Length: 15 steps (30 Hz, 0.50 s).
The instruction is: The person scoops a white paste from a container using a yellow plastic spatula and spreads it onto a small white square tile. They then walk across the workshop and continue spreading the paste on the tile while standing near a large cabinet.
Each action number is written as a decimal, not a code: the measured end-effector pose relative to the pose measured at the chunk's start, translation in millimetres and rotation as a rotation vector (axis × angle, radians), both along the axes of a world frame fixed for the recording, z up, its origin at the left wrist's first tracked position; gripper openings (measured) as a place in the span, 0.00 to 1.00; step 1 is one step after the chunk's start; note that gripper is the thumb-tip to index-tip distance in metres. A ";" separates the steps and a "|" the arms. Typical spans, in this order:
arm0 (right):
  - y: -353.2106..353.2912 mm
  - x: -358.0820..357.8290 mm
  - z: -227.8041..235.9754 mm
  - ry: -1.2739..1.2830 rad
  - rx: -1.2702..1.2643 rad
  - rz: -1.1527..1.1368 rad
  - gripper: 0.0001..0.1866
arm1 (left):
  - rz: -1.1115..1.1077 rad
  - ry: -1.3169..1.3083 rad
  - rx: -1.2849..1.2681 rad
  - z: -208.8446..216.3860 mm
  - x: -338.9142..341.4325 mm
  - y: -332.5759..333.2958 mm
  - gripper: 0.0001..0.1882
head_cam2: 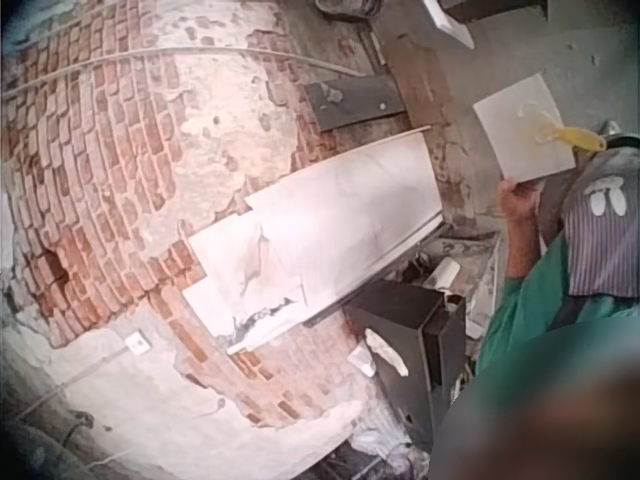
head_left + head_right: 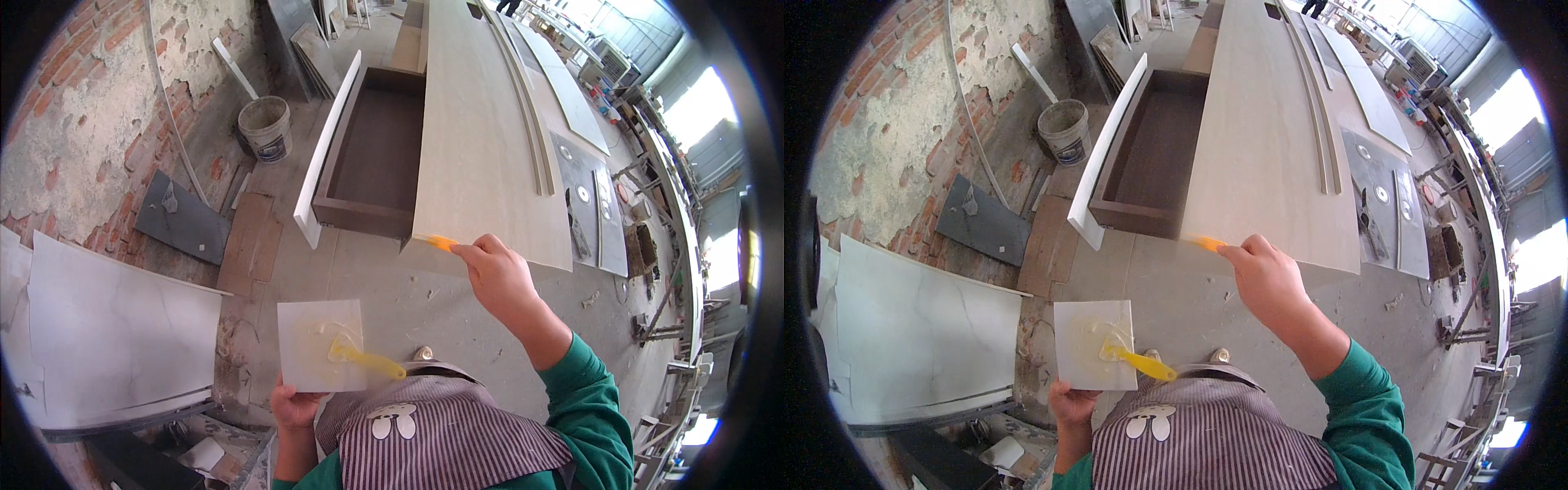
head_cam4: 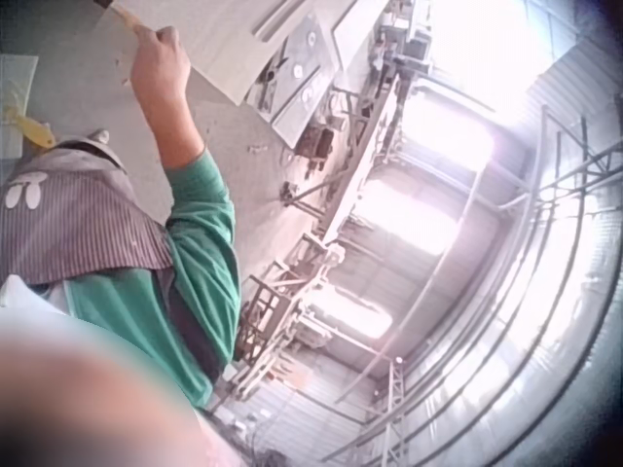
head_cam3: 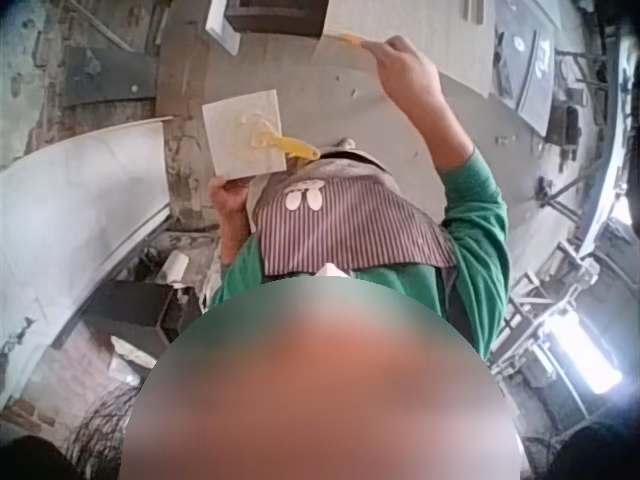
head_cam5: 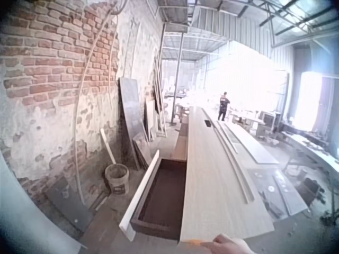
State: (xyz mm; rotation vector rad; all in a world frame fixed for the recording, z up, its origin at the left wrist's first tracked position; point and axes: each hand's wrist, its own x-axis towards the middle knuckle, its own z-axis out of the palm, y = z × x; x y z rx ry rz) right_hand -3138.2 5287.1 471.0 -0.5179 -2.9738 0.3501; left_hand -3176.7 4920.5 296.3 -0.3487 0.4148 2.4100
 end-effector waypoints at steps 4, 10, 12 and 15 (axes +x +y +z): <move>-6.8 -7.1 -1.7 0.045 -0.027 0.048 0.11 | -0.016 0.017 -0.043 2.7 -0.1 -0.2 0.38; 5.3 -3.3 -12.7 0.031 -0.098 -0.016 0.17 | -0.027 0.020 -0.026 2.2 -2.1 0.9 0.37; 13.8 8.0 -13.0 0.068 -0.100 -0.027 0.16 | -0.028 0.020 -0.044 3.9 -1.6 1.9 0.37; 26.4 24.4 -11.7 0.060 -0.095 -0.077 0.15 | -0.035 0.022 -0.053 8.2 -2.3 5.5 0.38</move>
